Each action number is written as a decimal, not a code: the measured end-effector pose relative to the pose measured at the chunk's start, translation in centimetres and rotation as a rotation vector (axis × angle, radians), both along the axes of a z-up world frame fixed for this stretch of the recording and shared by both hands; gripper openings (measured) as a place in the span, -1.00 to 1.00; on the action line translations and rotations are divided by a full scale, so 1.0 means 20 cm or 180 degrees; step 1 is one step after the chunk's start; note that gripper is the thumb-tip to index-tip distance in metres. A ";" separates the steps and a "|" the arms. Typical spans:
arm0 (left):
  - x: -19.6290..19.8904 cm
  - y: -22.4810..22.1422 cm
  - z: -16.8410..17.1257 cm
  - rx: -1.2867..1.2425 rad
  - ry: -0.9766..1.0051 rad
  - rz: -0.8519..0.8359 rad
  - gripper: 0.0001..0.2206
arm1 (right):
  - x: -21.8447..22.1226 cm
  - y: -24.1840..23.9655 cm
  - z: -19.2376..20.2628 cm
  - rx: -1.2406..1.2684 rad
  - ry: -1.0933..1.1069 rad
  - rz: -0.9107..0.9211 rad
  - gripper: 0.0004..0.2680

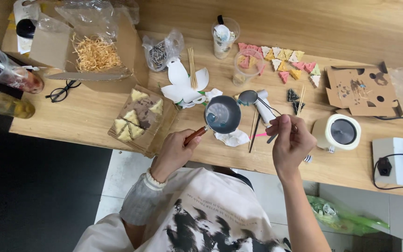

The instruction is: The person is assembling and decorating small craft items, including wax-like triangles and wooden sticks, using adhesive and various tools.

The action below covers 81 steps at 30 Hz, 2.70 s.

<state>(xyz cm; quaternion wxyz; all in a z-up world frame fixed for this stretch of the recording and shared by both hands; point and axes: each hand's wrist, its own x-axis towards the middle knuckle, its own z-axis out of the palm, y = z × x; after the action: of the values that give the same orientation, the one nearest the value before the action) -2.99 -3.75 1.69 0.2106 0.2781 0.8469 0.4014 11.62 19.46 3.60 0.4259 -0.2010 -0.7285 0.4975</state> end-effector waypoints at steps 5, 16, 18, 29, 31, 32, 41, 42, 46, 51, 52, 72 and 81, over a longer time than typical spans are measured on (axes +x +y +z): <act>-0.01 -0.05 0.00 -0.0056 -0.0194 0.0062 -0.76 | -0.07 -0.06 -0.04 0.0255 -0.0052 0.0055 -0.80; -0.03 -0.20 0.04 -0.0102 -0.0301 0.0318 -0.77 | -0.97 0.51 -0.18 0.0803 -0.0071 -0.0086 -0.82; -0.03 -0.22 0.07 -0.0226 -0.0124 0.0466 -0.77 | -1.18 0.64 -0.29 0.2743 -0.0330 -0.0108 -0.96; -0.06 -0.27 -0.01 -0.0387 -0.0366 0.0530 -0.76 | -1.29 0.60 -0.44 0.3123 -0.1349 0.0386 -0.91; -0.06 -0.26 0.00 -0.0284 -0.0340 0.0528 -0.76 | -1.28 0.56 -0.43 0.2923 -0.1310 0.0217 -0.91; -0.06 -0.25 0.00 -0.0308 -0.0406 0.0523 -0.76 | -1.27 0.55 -0.42 0.2634 -0.1177 0.0098 -0.91; -0.07 -0.25 -0.04 -0.0351 -0.0378 0.0505 -0.77 | -1.34 0.62 -0.51 0.0438 -0.0901 -0.0156 -0.84; -0.07 -0.26 -0.04 -0.0319 -0.0314 0.0512 -0.78 | -1.35 0.64 -0.54 0.0297 -0.0771 -0.0082 -0.83; -0.08 -0.25 -0.05 -0.0445 -0.0378 0.0535 -0.79 | -1.38 0.78 -0.72 -0.0155 -0.0229 0.0184 -0.83; -0.08 -0.22 -0.01 -0.0386 -0.0528 0.0539 -0.76 | -1.30 0.80 -0.58 0.1981 -0.0517 -0.0256 -0.91; -0.07 -0.21 -0.02 -0.0369 -0.0521 0.0533 -0.76 | -1.25 0.79 -0.52 0.1998 -0.0509 -0.0265 -0.91; -0.03 0.09 0.01 -0.0058 -0.0030 -0.0067 -0.75 | 0.05 0.28 -0.19 -0.1257 0.0137 0.0227 -0.74; 0.23 0.35 0.17 0.0111 0.0132 -0.0747 -0.75 | 0.33 0.07 0.05 0.1744 -0.0882 -0.0617 -0.92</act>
<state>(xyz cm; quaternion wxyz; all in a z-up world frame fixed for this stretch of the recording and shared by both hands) 1.58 3.35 5.05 0.2337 0.3871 0.8056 0.3829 18.14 20.76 4.67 0.4064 -0.2131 -0.8639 0.2078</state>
